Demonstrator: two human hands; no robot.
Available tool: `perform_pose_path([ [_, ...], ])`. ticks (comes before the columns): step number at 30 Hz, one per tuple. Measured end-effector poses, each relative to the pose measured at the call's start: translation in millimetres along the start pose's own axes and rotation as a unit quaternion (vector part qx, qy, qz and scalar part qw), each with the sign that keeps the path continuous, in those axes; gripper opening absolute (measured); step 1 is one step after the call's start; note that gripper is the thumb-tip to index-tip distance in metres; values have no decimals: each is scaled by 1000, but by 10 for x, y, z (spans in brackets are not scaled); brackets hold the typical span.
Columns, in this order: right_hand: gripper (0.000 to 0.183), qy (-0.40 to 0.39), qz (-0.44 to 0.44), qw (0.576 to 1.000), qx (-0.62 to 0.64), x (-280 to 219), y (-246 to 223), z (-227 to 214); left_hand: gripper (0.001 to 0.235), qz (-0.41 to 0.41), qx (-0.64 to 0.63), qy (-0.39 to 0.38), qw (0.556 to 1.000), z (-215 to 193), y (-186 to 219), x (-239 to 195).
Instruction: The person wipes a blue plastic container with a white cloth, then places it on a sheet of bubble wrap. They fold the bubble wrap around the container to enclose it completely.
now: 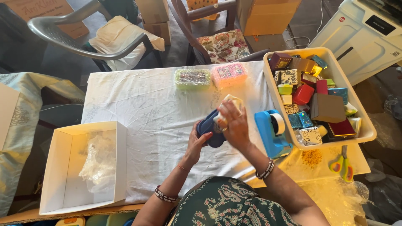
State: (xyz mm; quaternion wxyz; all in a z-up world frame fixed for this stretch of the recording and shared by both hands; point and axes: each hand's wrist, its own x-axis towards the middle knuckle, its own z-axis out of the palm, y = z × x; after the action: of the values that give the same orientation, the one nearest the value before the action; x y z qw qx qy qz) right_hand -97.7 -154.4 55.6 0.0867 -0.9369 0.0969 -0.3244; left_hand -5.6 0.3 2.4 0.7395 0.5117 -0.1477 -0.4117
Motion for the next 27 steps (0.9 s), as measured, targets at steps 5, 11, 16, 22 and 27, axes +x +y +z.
perform_pose_path([
  [5, 34, -30, 240, 953, 181, -4, 478, 209, 70, 18, 24, -16, 999, -60, -75, -41],
  [11, 42, 21, 425, 637, 642, -207, 659, 538, 67, 14, -28, 14, 999, -10, -104, -7],
  [16, 42, 103, 488, 530, 685, -348, 368, 581, 65, 17, -68, 53, 996, 61, -236, 77],
  [22, 34, 64, 476, 581, 657, -712, 236, 949, 79, 110, -127, 71, 983, 71, -492, 238],
  [27, 28, 8, 473, 623, 623, -629, 469, 801, 80, 3, -9, 66, 998, -236, -535, 341],
])
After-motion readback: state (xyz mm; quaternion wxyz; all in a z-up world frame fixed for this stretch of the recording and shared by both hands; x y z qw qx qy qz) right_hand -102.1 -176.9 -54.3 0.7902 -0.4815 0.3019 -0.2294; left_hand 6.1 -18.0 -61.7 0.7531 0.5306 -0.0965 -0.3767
